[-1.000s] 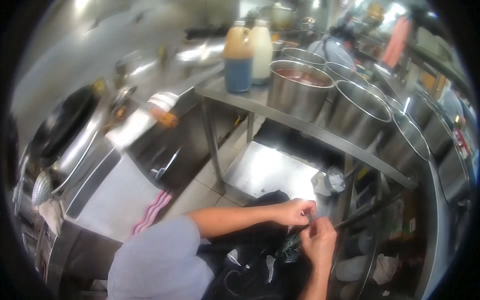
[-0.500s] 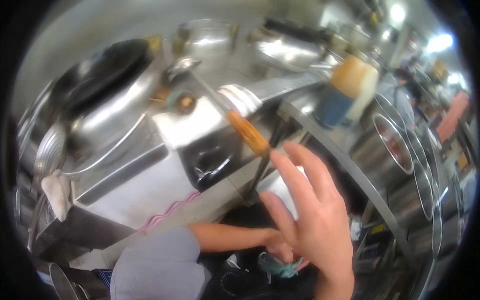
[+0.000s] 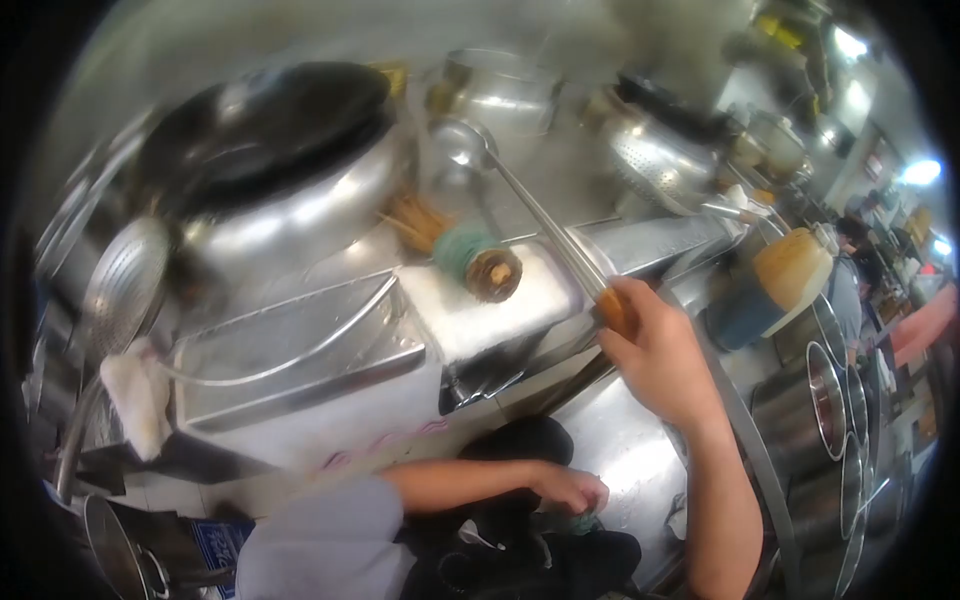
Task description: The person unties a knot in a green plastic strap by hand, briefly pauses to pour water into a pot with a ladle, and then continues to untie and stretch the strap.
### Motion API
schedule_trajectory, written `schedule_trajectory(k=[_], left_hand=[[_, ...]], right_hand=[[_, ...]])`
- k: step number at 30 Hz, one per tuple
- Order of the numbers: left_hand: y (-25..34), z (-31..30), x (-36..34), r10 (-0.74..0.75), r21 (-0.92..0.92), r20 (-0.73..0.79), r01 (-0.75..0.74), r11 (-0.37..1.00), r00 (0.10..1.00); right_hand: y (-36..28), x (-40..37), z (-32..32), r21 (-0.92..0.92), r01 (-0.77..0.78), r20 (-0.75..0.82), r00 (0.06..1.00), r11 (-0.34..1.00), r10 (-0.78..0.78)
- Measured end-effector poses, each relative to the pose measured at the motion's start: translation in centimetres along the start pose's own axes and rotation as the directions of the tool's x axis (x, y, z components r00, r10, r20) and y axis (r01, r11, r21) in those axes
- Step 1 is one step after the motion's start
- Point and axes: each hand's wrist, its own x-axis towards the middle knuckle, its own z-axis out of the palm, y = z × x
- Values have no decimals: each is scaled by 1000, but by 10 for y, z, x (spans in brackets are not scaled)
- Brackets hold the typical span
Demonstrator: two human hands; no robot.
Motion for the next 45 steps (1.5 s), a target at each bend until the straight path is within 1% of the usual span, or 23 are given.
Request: schedule_trajectory(k=[1, 2, 3, 4, 5, 7, 9, 11, 13, 14, 15, 16, 19, 25, 27, 29, 33, 37, 39, 40, 42, 43, 45], left_hand=[[4, -6, -3, 6, -72, -38, -8, 997, 999], [7, -9, -4, 6, -73, -54, -10, 997, 999], [8, -9, -3, 18, -53, -41, -21, 998, 999], [8, -9, -4, 13, -35, -31, -14, 999, 999], [8, -9, -4, 5, -16, -23, -5, 1000, 1000], [-2, -12, 1, 7, -3, 5, -7, 1000, 1000], [-10, -14, 0, -3, 14, 33, 2, 1000, 999], [-8, -14, 1, -23, 89, 1, 23, 996, 1000], [-5, -15, -2, -42, 44, 39, 40, 998, 998], [-10, -16, 0, -31, 90, 42, 27, 996, 999], [-11, -19, 1, -20, 138, 44, 13, 990, 999], [4, -18, -6, -29, 122, 89, 18, 992, 996], [-6, -26, -10, 14, 99, 111, -25, 995, 994], [7, -35, -23, 53, 58, 1, -53, 997, 999], [5, -40, -20, 74, 39, -41, -72, 997, 996], [-3, -52, -16, 48, 7, 6, -48, 999, 999], [3, -62, -22, 44, 24, -32, -43, 999, 999], [-1, -65, -18, 86, 3, -58, -86, 996, 995], [0, -62, -20, 133, 38, -57, -131, 991, 989], [1, -61, -20, 133, 33, -53, -132, 991, 990], [-1, -59, -20, 99, -67, -45, -102, 993, 994], [-4, -56, -17, 94, -70, -39, -97, 993, 995], [-11, -53, -12, 118, -70, -37, -121, 990, 992]], right_hand=[[0, -2, -1, -16, -5, -15, 1000, 1000, 5], [2, -7, -1, 215, -159, 18, 987, 963, 159], [4, -11, 0, 428, -306, 89, 951, 850, 297], [3, -14, 4, 627, -323, 129, 941, 709, 314], [3, -10, 6, 621, -326, 124, 939, 713, 321], [5, 0, 10, 833, -252, 62, 927, 493, 370], [6, 25, 6, 791, -203, -37, 926, 577, 377], [12, 58, 0, 773, -137, -118, 929, 620, 352], [4, 95, -11, 776, -92, -187, 911, 624, 367], [13, 115, -20, 745, -100, -147, 940, 660, 309], [14, 135, -25, 729, -100, -165, 935, 677, 315], [22, 157, -30, 732, -88, -141, 950, 675, 277], [44, 218, -36, 709, -67, -132, 965, 702, 225], [66, 307, -29, 693, -43, -193, 950, 720, 243], [71, 322, -29, 738, -38, -202, 940, 674, 274], [76, 337, -36, 763, -40, -190, 940, 645, 283], [71, 361, -47, 803, -2, -235, 918, 596, 319], [71, 387, -49, 743, -3, -244, 930, 670, 275], [70, 392, -47, 640, 32, -216, 966, 768, 140], [72, 390, -44, 639, 26, -215, 966, 769, 146], [73, 380, -36, 621, 67, -159, 986, 781, 42], [71, 372, -32, 620, 63, -162, 986, 782, 50], [54, 347, -20, 490, 78, -133, 991, 868, -14]])
